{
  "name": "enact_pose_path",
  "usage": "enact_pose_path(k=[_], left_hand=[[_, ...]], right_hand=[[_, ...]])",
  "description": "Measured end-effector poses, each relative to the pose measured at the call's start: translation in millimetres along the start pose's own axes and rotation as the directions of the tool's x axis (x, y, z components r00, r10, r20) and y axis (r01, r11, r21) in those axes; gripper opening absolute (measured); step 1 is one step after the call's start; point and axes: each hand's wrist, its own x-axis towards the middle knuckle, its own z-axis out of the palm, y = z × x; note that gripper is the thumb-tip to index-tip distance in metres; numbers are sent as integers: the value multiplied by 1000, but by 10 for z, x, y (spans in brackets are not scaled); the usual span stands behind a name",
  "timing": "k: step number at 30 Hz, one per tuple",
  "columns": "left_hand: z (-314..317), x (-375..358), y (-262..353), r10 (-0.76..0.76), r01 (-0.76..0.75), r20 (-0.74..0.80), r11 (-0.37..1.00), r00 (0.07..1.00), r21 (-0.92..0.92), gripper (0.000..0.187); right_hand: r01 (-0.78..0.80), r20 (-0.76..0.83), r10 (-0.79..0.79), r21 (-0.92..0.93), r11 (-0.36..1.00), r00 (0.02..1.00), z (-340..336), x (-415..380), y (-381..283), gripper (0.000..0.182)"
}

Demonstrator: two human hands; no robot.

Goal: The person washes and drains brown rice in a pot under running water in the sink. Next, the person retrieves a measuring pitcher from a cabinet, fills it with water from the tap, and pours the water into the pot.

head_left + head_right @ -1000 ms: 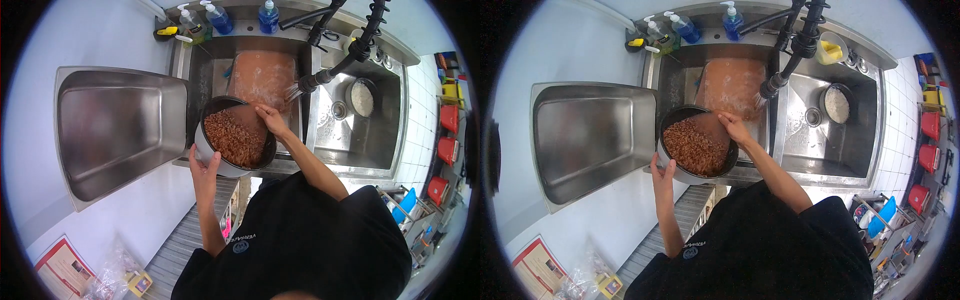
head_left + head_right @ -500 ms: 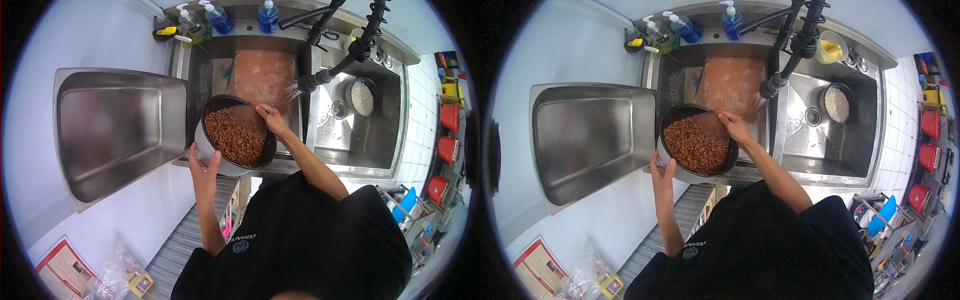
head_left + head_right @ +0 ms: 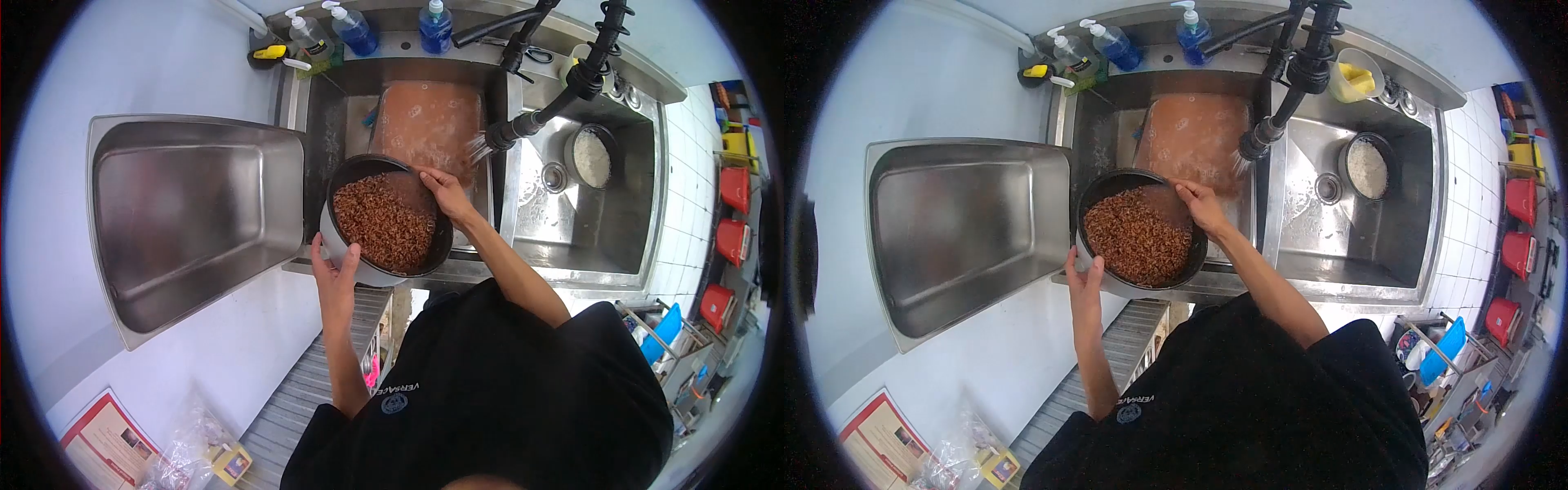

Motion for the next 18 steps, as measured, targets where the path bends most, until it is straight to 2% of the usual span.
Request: enact_pose_path(k=[5,7,8,10,11,12,13,14,15,16,17,18], left_hand=[[132,212,-238,-7,12,63,997,998,-72,95],[294,281,-132,-81,92,146,994,986,-66,91],[375,363,-151,-85,97,150,993,985,-74,91],[565,607,-272,-60,100,269,986,961,-134,83],[669,738,-342,-60,103,274,984,960,-145,83],[779,876,-422,-58,124,343,977,938,-175,77],[887,980,-467,-53,148,409,968,911,-202,72],[1003,1069,-510,-51,152,412,964,910,-216,72],[1125,1129,-529,-106,241,470,941,876,-238,64],[1245,1188,-569,-156,329,525,910,836,-253,56],[1397,1285,-697,-153,332,524,904,838,-267,56],[1571,1396,-887,-161,372,560,883,813,-285,41]], right_hand=[[-28,-133,14,-110,994,991,-222,-104,-119,29],[-8,-240,-24,-133,991,970,-432,-124,-81,28],[-11,-243,-24,-142,990,970,-580,-153,-37,28],[19,-362,-83,-177,984,928,-754,-270,-171,29],[24,-385,-76,-140,990,920,-856,-318,-238,30],[23,-386,-81,-153,988,919,-937,-346,-303,30],[59,-449,-159,-227,972,879,-1010,-373,-367,30],[92,-500,-241,-304,948,832,-1100,-385,-430,31],[70,-508,-294,-413,908,810,-1239,-369,-452,32],[14,-528,-275,-445,895,803,-1346,-379,-514,34],[17,-518,-354,-546,837,779,-1466,-368,-561,33],[17,-498,-430,-639,769,753,-1543,-349,-592,33]])
